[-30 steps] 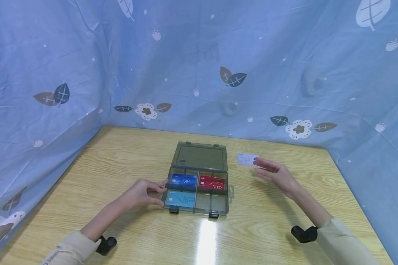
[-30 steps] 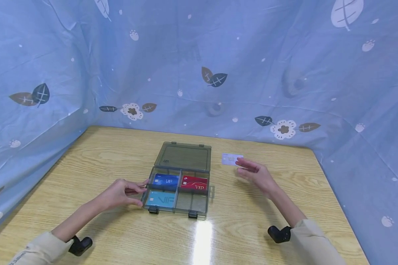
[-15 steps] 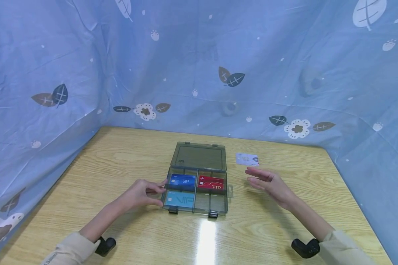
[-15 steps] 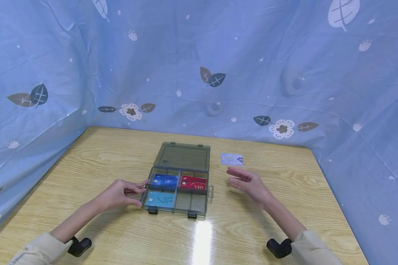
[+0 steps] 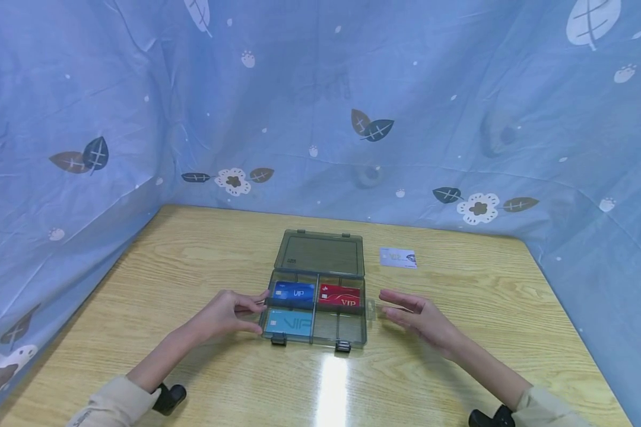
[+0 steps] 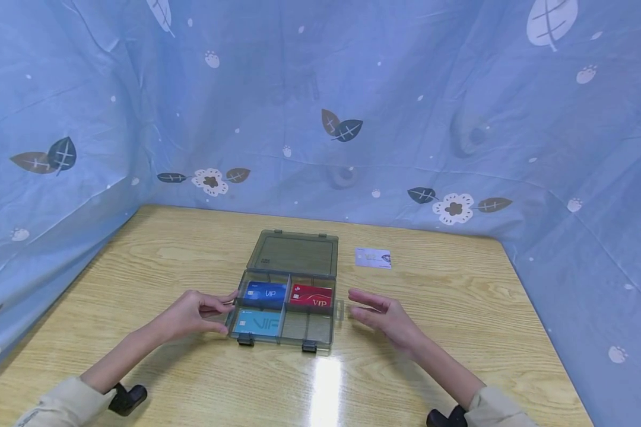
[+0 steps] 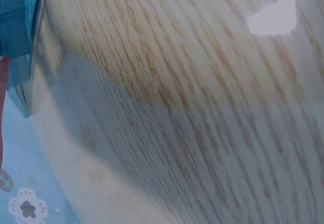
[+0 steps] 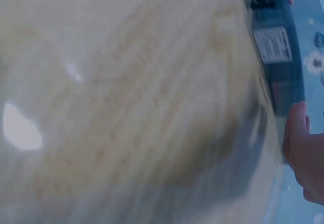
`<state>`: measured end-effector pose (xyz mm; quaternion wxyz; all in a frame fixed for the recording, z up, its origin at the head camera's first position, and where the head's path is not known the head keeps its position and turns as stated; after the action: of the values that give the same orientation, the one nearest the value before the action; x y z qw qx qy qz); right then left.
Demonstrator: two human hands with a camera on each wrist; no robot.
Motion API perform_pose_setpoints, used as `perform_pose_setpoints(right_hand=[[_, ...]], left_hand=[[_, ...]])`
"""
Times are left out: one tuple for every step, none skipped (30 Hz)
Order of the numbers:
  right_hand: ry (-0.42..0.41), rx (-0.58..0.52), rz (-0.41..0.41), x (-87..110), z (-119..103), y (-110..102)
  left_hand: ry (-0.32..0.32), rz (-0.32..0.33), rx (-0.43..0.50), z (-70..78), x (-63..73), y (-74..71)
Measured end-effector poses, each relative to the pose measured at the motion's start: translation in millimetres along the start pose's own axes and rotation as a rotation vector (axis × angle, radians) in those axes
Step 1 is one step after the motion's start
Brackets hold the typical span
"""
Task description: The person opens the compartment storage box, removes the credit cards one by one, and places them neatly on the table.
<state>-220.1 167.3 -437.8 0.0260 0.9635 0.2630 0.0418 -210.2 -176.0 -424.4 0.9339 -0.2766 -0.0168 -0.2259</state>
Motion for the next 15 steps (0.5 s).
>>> perform_pose_setpoints(right_hand=[[0.007, -0.008, -0.007, 0.6, 1.9, 3.1], [0.015, -0.019, -0.008, 1.2, 3.8, 6.1], [0.024, -0.027, -0.008, 1.6, 5.5, 8.7], [0.030, -0.038, -0.005, 1.8, 6.8, 10.9], [0.031, -0.045, -0.005, 1.6, 7.7, 13.0], [0.038, -0.049, 0.007, 1.0, 8.8, 14.2], [0.040, -0.049, 0.015, 0.3, 9.3, 15.3], [0.040, -0.041, 0.027, -0.6, 9.3, 16.1], [0.037, -0.035, 0.036, -2.0, 8.8, 17.0], [0.030, -0.022, 0.044, -4.1, 7.9, 17.7], [0.024, -0.009, 0.050, -6.1, 6.7, 18.8], [0.017, 0.015, 0.056, -8.3, 5.4, 19.7], [0.005, 0.040, 0.057, -10.7, 3.5, 21.0], [-0.002, 0.072, 0.066, -13.3, 1.7, 22.1], [-0.009, 0.099, 0.074, -16.2, -0.2, 23.3]], left_hand=[[-0.001, 0.000, -0.003, 0.1, 0.1, 0.2], [-0.001, 0.001, -0.005, 0.2, 0.3, 0.5], [-0.002, 0.002, -0.006, 0.3, 0.4, 0.7], [-0.002, 0.002, -0.007, 0.3, 0.5, 0.9], [-0.004, 0.001, -0.006, 0.3, 0.6, 1.1], [-0.003, 0.002, -0.007, 0.3, 0.6, 1.2], [-0.003, 0.001, -0.005, 0.2, 0.4, 1.3], [-0.004, 0.000, -0.003, 0.1, 0.4, 1.4], [-0.005, -0.001, -0.003, -0.1, 0.2, 1.4], [-0.007, -0.003, -0.002, -0.5, 0.0, 1.2], [-0.008, -0.005, 0.001, -0.7, -0.2, 1.1], [-0.009, -0.006, 0.000, -0.8, -0.4, 1.1], [-0.011, -0.008, 0.000, -0.9, -0.6, 1.1], [-0.011, -0.008, -0.002, -0.8, -0.8, 1.1], [-0.012, -0.009, -0.003, -1.0, -1.2, 1.2]])
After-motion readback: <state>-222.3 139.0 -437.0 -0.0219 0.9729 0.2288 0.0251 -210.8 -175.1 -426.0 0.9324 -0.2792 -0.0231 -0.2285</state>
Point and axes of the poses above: each hand's wrist, its own x-axis away from the middle knuckle, its own y-axis out of the palm, z = x × y, the point moved 8 cm from there along -x, towards the middle knuckle, and after that the axes turned 7 degrees about -y, right-handed, at the moved point
